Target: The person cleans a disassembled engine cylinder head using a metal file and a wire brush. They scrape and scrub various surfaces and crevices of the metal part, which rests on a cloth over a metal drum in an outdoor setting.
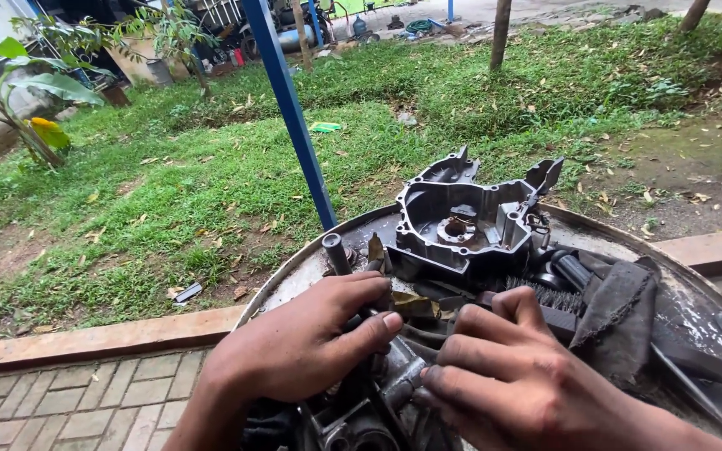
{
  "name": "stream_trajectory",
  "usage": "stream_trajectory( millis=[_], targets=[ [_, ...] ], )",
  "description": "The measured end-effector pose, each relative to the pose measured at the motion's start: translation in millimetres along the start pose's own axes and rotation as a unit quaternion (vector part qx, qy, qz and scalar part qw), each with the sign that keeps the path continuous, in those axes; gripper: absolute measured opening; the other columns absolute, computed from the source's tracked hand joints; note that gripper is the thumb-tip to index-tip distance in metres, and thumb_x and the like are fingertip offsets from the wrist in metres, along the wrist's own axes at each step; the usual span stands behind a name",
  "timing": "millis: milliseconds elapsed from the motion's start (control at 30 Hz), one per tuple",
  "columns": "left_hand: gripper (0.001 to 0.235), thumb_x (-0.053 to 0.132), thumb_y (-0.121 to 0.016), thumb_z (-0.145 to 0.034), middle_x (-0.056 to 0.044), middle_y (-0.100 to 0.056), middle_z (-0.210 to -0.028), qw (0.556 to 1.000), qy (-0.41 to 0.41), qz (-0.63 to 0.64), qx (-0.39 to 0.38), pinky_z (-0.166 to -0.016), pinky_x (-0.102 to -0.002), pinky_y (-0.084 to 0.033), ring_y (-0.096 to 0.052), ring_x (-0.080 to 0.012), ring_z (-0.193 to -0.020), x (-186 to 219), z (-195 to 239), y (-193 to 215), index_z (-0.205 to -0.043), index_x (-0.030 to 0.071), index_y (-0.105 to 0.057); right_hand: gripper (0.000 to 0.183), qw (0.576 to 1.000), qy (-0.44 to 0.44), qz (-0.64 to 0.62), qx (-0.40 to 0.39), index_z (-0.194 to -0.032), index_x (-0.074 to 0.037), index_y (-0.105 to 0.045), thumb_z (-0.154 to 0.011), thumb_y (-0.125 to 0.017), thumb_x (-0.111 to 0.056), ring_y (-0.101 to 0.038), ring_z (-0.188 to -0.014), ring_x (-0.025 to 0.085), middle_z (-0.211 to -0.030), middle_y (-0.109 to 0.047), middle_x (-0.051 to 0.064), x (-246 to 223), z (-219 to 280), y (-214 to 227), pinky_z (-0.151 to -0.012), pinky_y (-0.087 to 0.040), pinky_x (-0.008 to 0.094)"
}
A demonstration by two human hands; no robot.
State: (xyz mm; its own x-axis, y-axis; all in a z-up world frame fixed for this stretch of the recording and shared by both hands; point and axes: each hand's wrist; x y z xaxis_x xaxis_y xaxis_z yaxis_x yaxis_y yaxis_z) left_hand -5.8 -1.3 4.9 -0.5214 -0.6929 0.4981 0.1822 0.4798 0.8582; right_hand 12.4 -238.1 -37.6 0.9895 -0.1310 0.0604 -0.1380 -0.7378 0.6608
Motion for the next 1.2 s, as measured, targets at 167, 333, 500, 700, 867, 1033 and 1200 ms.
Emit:
stream_trajectory(
  millis=[167,333,500,700,867,1033,1200],
  targets=[
    [0.036,0.041,-0.043,-0.105,-0.008,-0.064,-0.093,1.0,0.003,-0.006,-0.007,-0.082,-0.039,-0.048,-0.06,-0.0237,-0.085,-2,0,-2,-0.092,0.01,-0.057,0.015,1.0,0.011,-0.009,0.001,-0.096,-0.009,-0.07,-0.102,-0.061,-0.02,-0.055,-0.077,0.017,-0.083,-0.061,-0.002,-3,2,-3,-0.073,-0.031,0.039],
    [0.035,0.04,-0.044,-0.104,-0.008,-0.066,-0.094,1.0,0.004,-0.006,-0.008,-0.082,-0.039,-0.048,-0.062,-0.024,-0.086,2,-1,0,-0.094,0.01,-0.059,0.014,0.999,-0.004,-0.037,0.013,-0.095,-0.008,-0.068,-0.1,-0.059,-0.016,-0.056,-0.076,0.018,-0.082,-0.061,-0.001,-1,-2,-1,-0.075,-0.034,0.038],
    [0.038,0.042,-0.042,-0.104,-0.009,-0.068,-0.098,1.0,-0.004,-0.007,-0.004,-0.085,-0.039,-0.049,-0.064,-0.0247,-0.09,2,0,1,-0.099,0.009,-0.061,0.024,0.997,0.022,-0.069,-0.023,-0.1,-0.004,-0.069,-0.105,-0.051,-0.019,-0.058,-0.082,0.022,-0.088,-0.062,0.004,4,5,-2,-0.076,-0.034,0.04],
    [0.038,0.043,-0.042,-0.104,-0.009,-0.068,-0.097,1.0,0.005,-0.014,-0.008,-0.085,-0.04,-0.048,-0.064,-0.026,-0.09,2,-1,1,-0.097,0.01,-0.06,0.033,0.997,0.038,-0.057,-0.039,-0.105,-0.003,-0.067,-0.108,-0.041,-0.023,-0.059,-0.084,0.021,-0.092,-0.063,0.002,4,5,0,-0.077,-0.033,0.041],
    [0.037,0.042,-0.042,-0.104,-0.009,-0.068,-0.1,1.0,-0.007,-0.007,-0.006,-0.086,-0.039,-0.049,-0.064,-0.025,-0.091,2,1,0,-0.1,0.01,-0.06,0.029,0.998,0.035,-0.055,-0.009,-0.103,-0.004,-0.069,-0.106,-0.046,-0.021,-0.057,-0.078,0.019,-0.093,-0.066,0.001,-1,2,1,-0.076,-0.034,0.04],
    [0.037,0.043,-0.043,-0.104,-0.009,-0.068,-0.097,1.0,0.001,-0.011,-0.007,-0.085,-0.039,-0.048,-0.064,-0.0252,-0.09,2,1,1,-0.096,0.01,-0.059,0.035,0.997,0.033,-0.061,-0.027,-0.103,-0.005,-0.068,-0.108,-0.039,-0.024,-0.055,-0.079,0.02,-0.09,-0.063,0.001,2,5,-2,-0.076,-0.032,0.041],
    [0.036,0.039,-0.043,-0.104,-0.009,-0.07,-0.101,1.0,-0.027,0.01,-0.001,-0.085,-0.039,-0.049,-0.065,-0.0243,-0.09,2,1,1,-0.1,0.009,-0.061,0.03,0.998,0.047,-0.046,-0.014,-0.102,-0.003,-0.068,-0.107,-0.044,-0.022,-0.054,-0.077,0.02,-0.093,-0.065,0.002,2,8,-5,-0.074,-0.033,0.041]
  ],
)
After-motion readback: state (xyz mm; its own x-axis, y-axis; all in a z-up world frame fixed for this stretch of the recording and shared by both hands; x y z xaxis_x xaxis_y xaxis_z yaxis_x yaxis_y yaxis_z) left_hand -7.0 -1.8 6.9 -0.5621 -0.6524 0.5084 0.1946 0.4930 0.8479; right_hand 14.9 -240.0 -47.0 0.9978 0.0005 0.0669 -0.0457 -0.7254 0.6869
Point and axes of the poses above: each hand's wrist, its own z-axis away from the middle knuckle, its own y-axis out of the back of the hand, x = y × z
